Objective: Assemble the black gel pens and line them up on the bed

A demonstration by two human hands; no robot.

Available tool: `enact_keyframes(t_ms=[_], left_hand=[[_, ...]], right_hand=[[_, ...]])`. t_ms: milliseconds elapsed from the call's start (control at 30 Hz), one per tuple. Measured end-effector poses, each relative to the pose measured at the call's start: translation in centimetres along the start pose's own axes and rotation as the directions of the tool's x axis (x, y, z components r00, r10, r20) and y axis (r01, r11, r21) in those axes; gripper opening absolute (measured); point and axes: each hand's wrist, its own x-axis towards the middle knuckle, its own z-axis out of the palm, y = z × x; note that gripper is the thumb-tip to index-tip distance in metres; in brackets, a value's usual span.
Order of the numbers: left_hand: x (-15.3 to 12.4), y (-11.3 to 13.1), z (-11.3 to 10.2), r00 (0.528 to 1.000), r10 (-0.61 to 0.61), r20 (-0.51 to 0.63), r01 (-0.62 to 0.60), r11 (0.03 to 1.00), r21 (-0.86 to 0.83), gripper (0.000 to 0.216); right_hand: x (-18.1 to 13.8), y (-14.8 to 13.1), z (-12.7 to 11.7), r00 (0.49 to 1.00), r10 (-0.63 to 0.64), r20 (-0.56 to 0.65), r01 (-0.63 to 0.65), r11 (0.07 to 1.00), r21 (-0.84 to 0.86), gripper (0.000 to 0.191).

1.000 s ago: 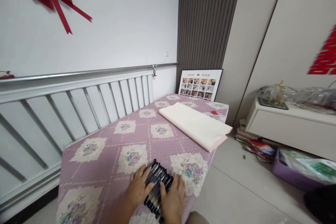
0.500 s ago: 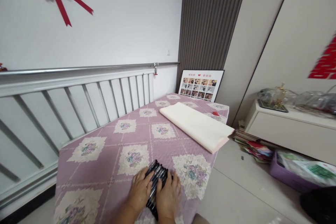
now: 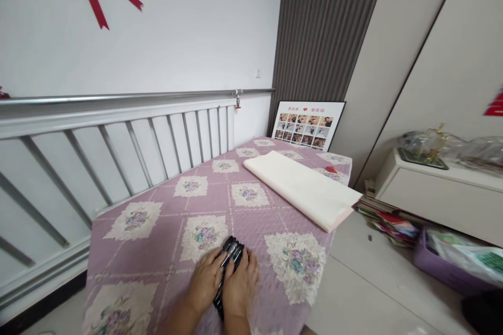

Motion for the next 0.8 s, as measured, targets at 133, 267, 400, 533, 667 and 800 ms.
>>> enact_keyframes(t_ms=[133, 267, 400, 533, 667, 800], left_hand=[[0.4, -0.7, -0.5, 1.000, 0.026, 0.004, -0.025, 1.000, -0.013, 0.044], [0.3, -0.9, -1.2, 0.998, 0.028, 0.051, -0.026, 0.999, -0.046, 0.042], [-0.4, -0.9, -2.1, 0.994, 0.035, 0.104, -0.029, 0.998, -0.061, 0.044], [-2.5, -0.3, -2.7, 0.991, -0.087, 0.100, 0.086, 0.996, 0.013, 0.055], [-6.3, 0.2, -2.6, 0.978, -0.202, 0.056, 0.194, 0.974, 0.113, 0.066], [-11.3, -0.2, -1.6, 0.936, -0.338, 0.096, 0.302, 0.914, 0.271, 0.067]], right_hand=[[-0.1, -0.4, 0.8, 0.999, 0.029, -0.030, -0.027, 0.999, 0.047, 0.055], [0.1, -0.3, 0.8, 0.999, 0.014, -0.042, -0.008, 0.990, 0.141, 0.057], [0.4, 0.9, 0.2, 0.998, 0.007, -0.057, 0.013, 0.942, 0.334, 0.061], [0.3, 2.7, -0.8, 0.998, 0.051, 0.020, -0.054, 0.873, 0.484, 0.060], [0.3, 4.5, -2.0, 0.994, 0.083, 0.067, -0.106, 0.822, 0.559, 0.061], [0.1, 6.1, -3.0, 0.995, 0.068, 0.068, -0.095, 0.810, 0.579, 0.065]])
